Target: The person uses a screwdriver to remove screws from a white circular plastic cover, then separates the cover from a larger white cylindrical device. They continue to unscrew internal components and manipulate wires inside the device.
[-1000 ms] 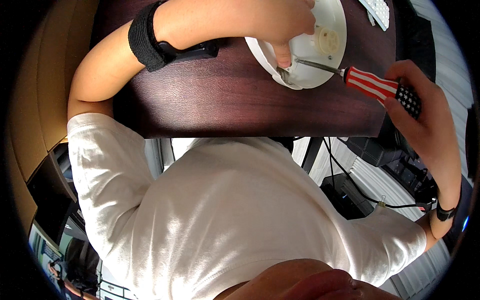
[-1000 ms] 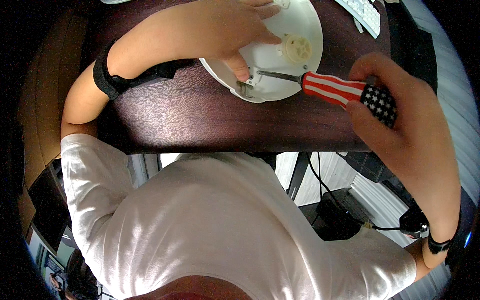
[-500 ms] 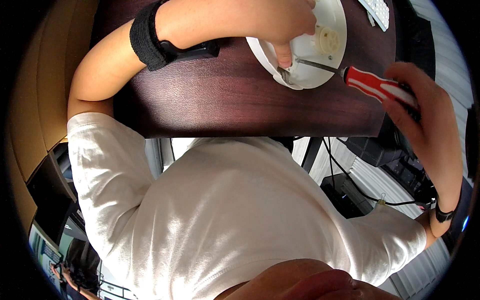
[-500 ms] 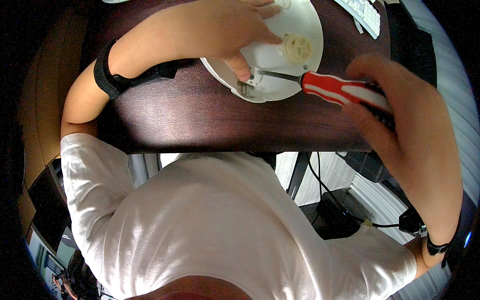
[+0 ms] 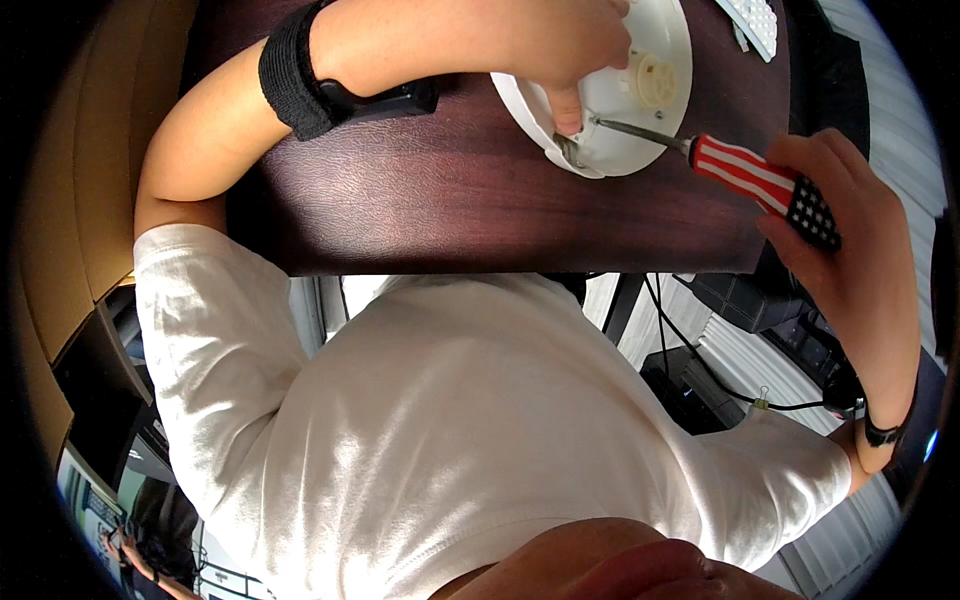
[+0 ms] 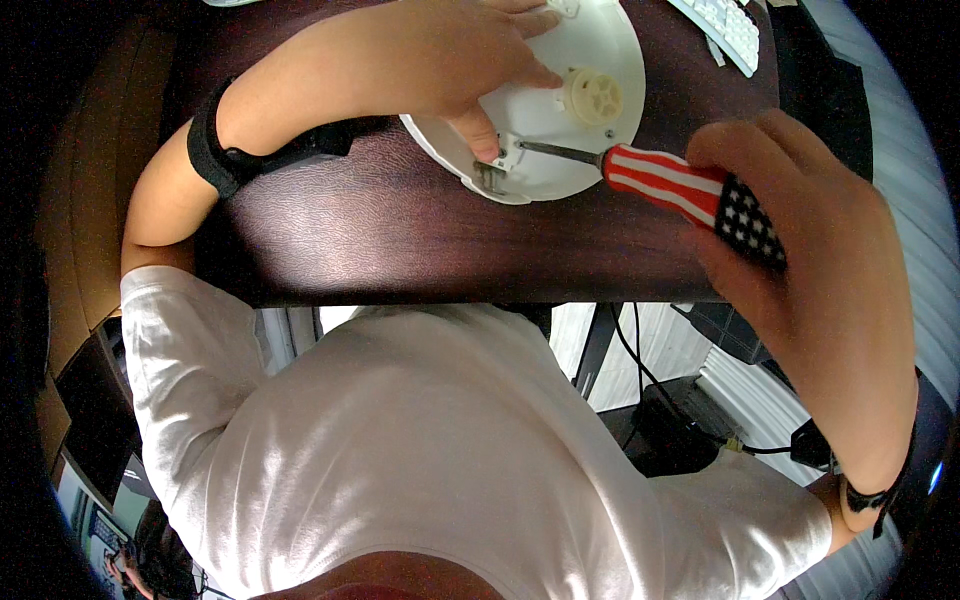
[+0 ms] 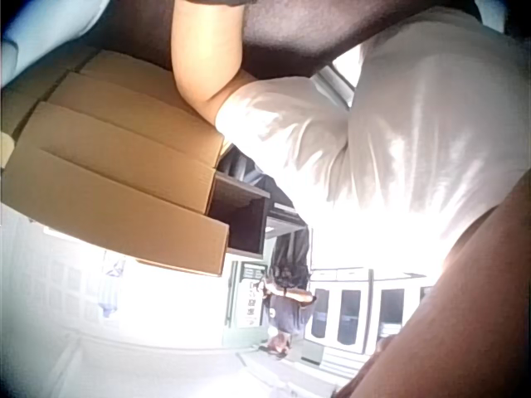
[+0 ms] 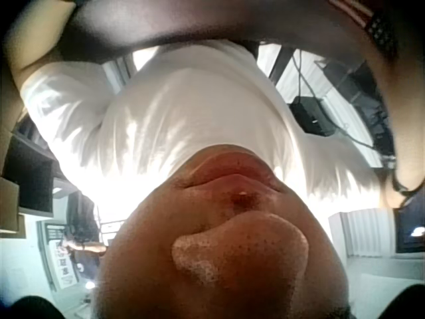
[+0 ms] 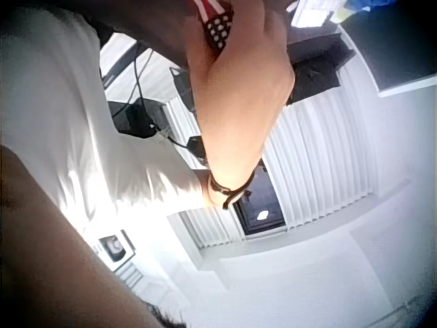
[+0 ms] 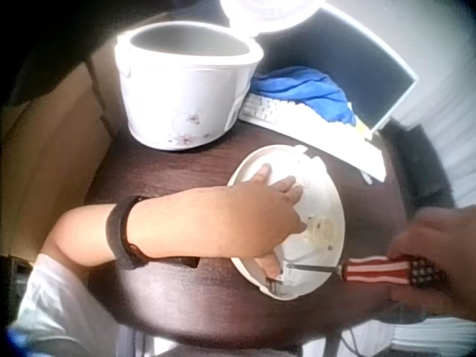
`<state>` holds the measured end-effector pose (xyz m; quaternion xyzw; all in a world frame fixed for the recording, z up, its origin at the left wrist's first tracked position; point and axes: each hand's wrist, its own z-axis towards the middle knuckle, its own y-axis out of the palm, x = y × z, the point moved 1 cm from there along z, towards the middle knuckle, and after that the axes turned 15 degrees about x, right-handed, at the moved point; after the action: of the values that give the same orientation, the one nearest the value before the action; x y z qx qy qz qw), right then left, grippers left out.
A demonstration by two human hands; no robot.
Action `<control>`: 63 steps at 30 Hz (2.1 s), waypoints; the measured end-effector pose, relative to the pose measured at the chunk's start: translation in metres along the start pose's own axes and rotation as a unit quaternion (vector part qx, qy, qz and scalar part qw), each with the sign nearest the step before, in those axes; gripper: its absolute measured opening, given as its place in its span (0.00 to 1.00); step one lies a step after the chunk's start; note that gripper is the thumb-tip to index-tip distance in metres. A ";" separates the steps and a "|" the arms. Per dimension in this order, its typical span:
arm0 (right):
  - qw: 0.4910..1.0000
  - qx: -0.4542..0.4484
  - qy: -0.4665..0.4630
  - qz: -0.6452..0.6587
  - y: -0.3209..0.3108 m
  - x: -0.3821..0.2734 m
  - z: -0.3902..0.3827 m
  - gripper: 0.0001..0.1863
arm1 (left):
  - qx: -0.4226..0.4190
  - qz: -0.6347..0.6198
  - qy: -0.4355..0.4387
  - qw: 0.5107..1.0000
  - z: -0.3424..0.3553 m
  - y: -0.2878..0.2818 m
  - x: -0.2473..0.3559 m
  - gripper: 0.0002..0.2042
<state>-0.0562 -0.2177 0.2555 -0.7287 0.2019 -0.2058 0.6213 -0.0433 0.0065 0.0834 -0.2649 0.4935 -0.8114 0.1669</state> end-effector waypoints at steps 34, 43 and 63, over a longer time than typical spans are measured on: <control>0.998 0.030 0.008 0.063 0.002 0.005 0.000 0.17 | 0.015 -0.029 -0.013 0.999 -0.004 0.003 -0.004 0.33; 0.995 0.027 0.043 0.087 0.002 0.003 0.000 0.17 | -0.009 0.000 -0.014 1.000 -0.003 0.001 -0.001 0.33; 0.997 0.030 -0.039 0.051 -0.004 -0.009 0.008 0.19 | -0.019 -0.010 -0.016 1.000 -0.006 -0.024 0.013 0.32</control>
<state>-0.0590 -0.2057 0.2574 -0.7060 0.2078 -0.1512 0.6599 -0.0576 0.0149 0.1054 -0.2861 0.5037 -0.7989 0.1617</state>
